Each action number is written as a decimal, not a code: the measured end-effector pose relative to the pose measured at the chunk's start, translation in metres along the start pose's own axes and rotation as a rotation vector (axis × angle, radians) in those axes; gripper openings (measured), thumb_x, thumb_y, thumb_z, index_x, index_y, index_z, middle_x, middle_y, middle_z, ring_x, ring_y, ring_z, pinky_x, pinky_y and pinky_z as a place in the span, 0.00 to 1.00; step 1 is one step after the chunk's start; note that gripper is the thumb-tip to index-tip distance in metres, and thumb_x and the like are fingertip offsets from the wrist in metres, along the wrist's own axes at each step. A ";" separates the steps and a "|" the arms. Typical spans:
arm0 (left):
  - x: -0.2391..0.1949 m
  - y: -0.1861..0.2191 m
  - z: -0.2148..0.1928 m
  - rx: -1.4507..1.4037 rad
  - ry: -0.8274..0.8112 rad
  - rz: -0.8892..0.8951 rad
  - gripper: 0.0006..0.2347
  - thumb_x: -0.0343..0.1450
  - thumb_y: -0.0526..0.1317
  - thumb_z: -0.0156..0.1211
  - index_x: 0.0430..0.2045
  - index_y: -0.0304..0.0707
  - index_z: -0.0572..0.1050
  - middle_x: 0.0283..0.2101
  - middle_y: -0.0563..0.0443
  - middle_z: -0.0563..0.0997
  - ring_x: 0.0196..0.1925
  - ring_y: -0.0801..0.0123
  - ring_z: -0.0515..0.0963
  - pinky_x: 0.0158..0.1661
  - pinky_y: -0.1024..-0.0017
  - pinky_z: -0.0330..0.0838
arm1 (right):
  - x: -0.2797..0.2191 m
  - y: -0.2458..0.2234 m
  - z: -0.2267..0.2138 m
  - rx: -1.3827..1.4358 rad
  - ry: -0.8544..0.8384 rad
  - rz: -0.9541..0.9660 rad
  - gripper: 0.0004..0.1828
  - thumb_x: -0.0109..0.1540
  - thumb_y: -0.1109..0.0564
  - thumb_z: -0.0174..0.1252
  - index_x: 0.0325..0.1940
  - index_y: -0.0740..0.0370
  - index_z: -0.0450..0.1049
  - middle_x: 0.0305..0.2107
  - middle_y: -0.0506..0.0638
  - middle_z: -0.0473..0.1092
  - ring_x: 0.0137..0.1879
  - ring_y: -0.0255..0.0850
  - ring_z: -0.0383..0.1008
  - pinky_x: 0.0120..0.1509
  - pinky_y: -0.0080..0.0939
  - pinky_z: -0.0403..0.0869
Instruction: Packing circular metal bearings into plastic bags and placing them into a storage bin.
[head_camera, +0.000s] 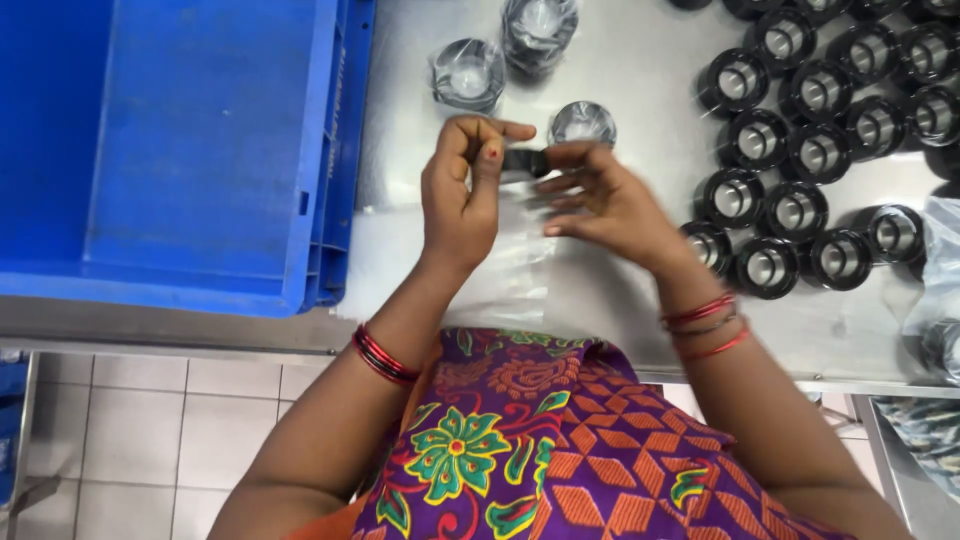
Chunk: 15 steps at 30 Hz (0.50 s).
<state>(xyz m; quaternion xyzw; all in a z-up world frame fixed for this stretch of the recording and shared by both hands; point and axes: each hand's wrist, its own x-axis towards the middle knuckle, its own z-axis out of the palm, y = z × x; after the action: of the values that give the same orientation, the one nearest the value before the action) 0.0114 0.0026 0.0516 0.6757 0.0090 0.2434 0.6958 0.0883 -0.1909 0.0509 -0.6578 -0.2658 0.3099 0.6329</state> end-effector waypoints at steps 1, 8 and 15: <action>-0.001 -0.008 0.002 -0.005 -0.003 0.011 0.06 0.83 0.38 0.47 0.41 0.32 0.68 0.48 0.42 0.84 0.50 0.72 0.80 0.55 0.75 0.73 | 0.004 0.015 0.001 -0.008 0.005 -0.008 0.38 0.55 0.65 0.70 0.66 0.64 0.58 0.55 0.50 0.67 0.60 0.39 0.74 0.61 0.41 0.80; -0.004 -0.012 -0.010 0.252 -0.040 -0.015 0.05 0.80 0.38 0.51 0.38 0.36 0.70 0.47 0.46 0.85 0.48 0.67 0.78 0.53 0.67 0.69 | 0.016 0.008 0.029 -0.121 0.224 0.033 0.11 0.62 0.68 0.62 0.49 0.68 0.74 0.39 0.50 0.74 0.46 0.40 0.79 0.52 0.39 0.80; -0.008 0.013 0.007 0.543 -0.084 0.140 0.05 0.80 0.39 0.49 0.39 0.39 0.71 0.53 0.48 0.83 0.65 0.57 0.78 0.72 0.45 0.49 | 0.017 -0.022 0.023 -1.007 0.208 -0.284 0.13 0.59 0.65 0.69 0.46 0.63 0.77 0.36 0.50 0.73 0.42 0.43 0.75 0.47 0.43 0.76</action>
<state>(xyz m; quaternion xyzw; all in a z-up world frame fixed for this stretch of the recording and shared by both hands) 0.0021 -0.0078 0.0622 0.8458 -0.0016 0.2514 0.4704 0.0833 -0.1621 0.0717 -0.8650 -0.4038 -0.0118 0.2977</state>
